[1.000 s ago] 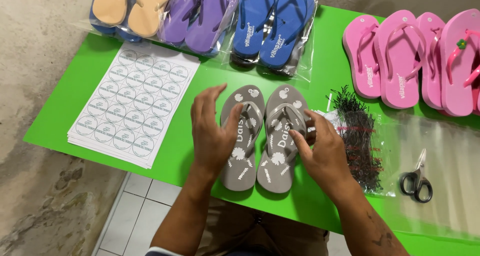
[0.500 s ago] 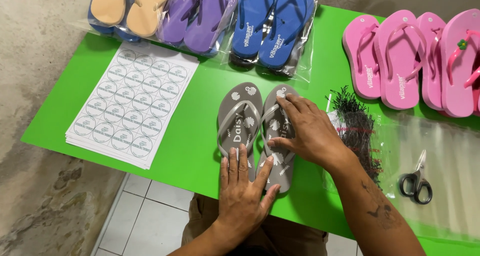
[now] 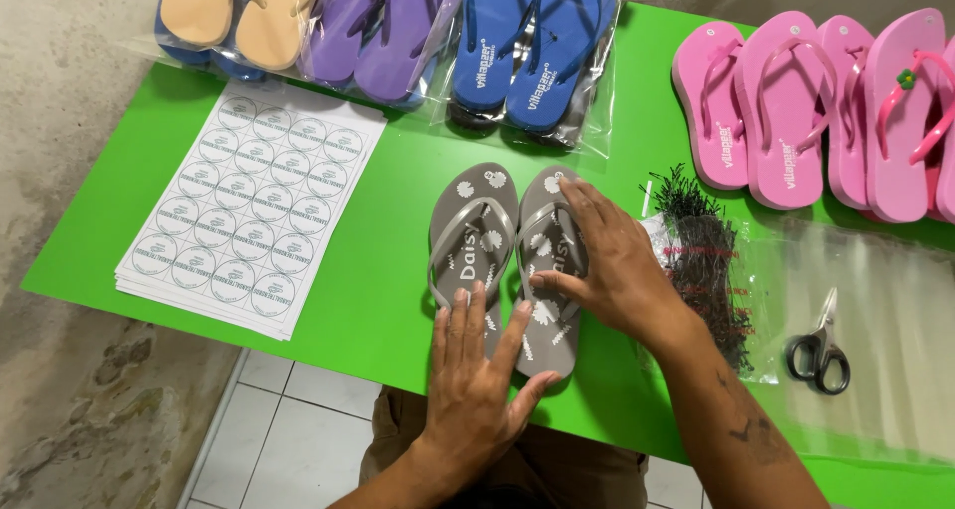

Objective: The person picks up a pair of flip-flops, places them inside a plastic bag, and seals the bag using an adhesive strip.

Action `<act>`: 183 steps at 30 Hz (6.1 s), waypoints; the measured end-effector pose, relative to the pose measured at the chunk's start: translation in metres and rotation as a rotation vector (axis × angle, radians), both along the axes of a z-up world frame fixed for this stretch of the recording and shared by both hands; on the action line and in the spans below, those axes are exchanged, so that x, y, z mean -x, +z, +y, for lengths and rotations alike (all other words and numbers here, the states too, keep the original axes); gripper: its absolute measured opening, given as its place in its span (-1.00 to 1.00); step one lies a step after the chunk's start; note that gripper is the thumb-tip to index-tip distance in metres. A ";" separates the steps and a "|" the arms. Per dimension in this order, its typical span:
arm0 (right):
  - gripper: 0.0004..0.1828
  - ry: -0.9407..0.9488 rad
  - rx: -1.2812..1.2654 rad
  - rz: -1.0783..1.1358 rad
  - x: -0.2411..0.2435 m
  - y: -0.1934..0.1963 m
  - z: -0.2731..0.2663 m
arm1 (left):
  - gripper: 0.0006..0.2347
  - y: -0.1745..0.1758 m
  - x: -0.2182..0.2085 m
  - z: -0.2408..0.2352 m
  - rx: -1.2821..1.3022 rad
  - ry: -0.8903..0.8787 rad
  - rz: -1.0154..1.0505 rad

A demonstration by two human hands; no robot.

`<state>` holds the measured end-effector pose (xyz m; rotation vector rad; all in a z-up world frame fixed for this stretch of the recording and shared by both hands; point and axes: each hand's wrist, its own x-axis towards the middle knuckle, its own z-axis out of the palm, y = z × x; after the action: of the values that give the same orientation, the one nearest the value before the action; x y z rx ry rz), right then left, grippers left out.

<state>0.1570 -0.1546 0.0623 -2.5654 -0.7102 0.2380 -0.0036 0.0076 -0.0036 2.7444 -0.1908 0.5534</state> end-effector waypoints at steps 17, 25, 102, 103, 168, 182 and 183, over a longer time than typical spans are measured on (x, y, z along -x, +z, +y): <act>-0.14 -0.416 -0.264 0.094 0.125 -0.048 -0.018 | -0.55 -0.006 0.010 0.037 0.260 -0.066 -0.056; -0.24 -0.271 -0.357 -0.084 0.116 -0.058 -0.016 | -0.59 -0.010 0.006 0.032 0.267 -0.031 -0.080; -0.74 -0.368 -0.419 -0.445 -0.017 -0.037 -0.161 | -0.81 0.031 -0.293 -0.129 0.728 -0.145 0.627; -0.74 -0.367 -0.419 -0.446 -0.018 -0.040 -0.159 | -0.81 0.035 -0.290 -0.129 0.729 -0.145 0.626; -0.78 -0.076 -0.117 -0.353 -0.014 -0.050 -0.149 | -0.90 0.034 -0.291 -0.111 0.932 -0.209 0.302; -0.67 -0.273 -0.428 -0.669 -0.009 -0.026 -0.165 | -0.96 0.080 -0.217 -0.021 1.105 -0.389 0.263; -0.55 -0.370 -0.489 -0.790 -0.008 -0.022 -0.168 | -0.96 0.081 -0.213 -0.015 1.105 -0.403 0.277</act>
<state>0.1646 -0.3228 0.0404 -2.1954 -0.4407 -0.9874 0.2098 -0.0075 0.0774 1.6125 -0.2573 0.0839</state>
